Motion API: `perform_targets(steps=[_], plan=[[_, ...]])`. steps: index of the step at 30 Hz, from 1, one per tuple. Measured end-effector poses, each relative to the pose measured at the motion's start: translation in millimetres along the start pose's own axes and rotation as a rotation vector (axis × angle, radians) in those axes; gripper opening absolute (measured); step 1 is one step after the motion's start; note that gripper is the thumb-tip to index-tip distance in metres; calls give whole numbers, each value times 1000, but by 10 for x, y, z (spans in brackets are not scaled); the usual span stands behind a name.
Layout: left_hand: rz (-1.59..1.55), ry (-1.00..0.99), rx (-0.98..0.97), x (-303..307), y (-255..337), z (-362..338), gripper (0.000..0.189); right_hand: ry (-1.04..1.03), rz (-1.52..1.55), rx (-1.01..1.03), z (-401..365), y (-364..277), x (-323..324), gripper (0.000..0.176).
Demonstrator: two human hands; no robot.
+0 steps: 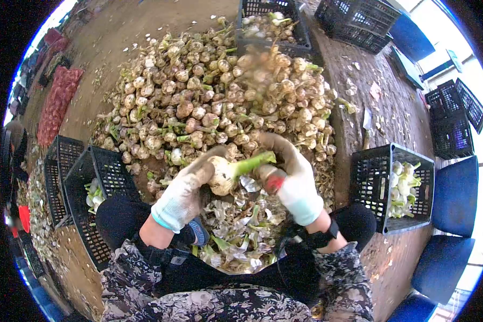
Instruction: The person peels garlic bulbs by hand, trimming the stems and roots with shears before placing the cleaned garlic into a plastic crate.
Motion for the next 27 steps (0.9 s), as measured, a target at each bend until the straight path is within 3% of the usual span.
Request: perform_targets(steps=[2,3,4,5,6,7,9,12,15,17,20,23,24,25,26,27], plan=[[234,22,-326,0,99,47,67,-118,410,-215,-31,386,-78,36],[514,110,-380,-37,167,31,76,-97,346,-283,-72,472,-102,36],[520,102,-377,-69,140,47,76,-75,281,-353,-100,546,-140,37],[783,80,-560,-169,178,13,78,-36,-11,-249,-56,552,-107,32],[1043,56,-745,-289,191,-31,80,87,51,-57,-79,421,-152,26],[1187,92,-817,-360,195,-50,81,127,162,-61,-42,516,-152,24],[1124,111,-785,-307,152,-4,81,167,272,-63,5,578,-113,21],[953,89,-739,-285,144,17,80,155,145,-55,4,405,-64,22],[1037,68,-728,-327,153,16,79,-50,76,-99,13,278,-17,26],[1169,56,-837,-358,165,-7,80,-97,116,-146,38,310,6,26],[983,99,-770,-280,135,1,81,-160,189,-149,12,302,-52,25],[720,161,-704,-280,120,14,71,-186,687,-313,-31,390,-193,21],[591,191,-669,-245,113,18,67,-185,689,-314,-35,407,-246,21],[282,177,-501,-73,67,125,50,-157,234,-2,-8,301,-236,23],[23,224,-273,19,-46,151,50,-123,-223,306,-43,192,-279,25],[-76,253,-147,38,-106,147,45,-67,-499,410,-87,219,-303,31]])
Point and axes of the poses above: each hand's wrist, its own z-axis towards the middle knuckle, its own x-axis out of the back of the hand, y = z × x, the point moved 6 cm from there along z, towards the middle knuckle, and after that the axes turned 7 degrees about -z, right-handed, at the moved point
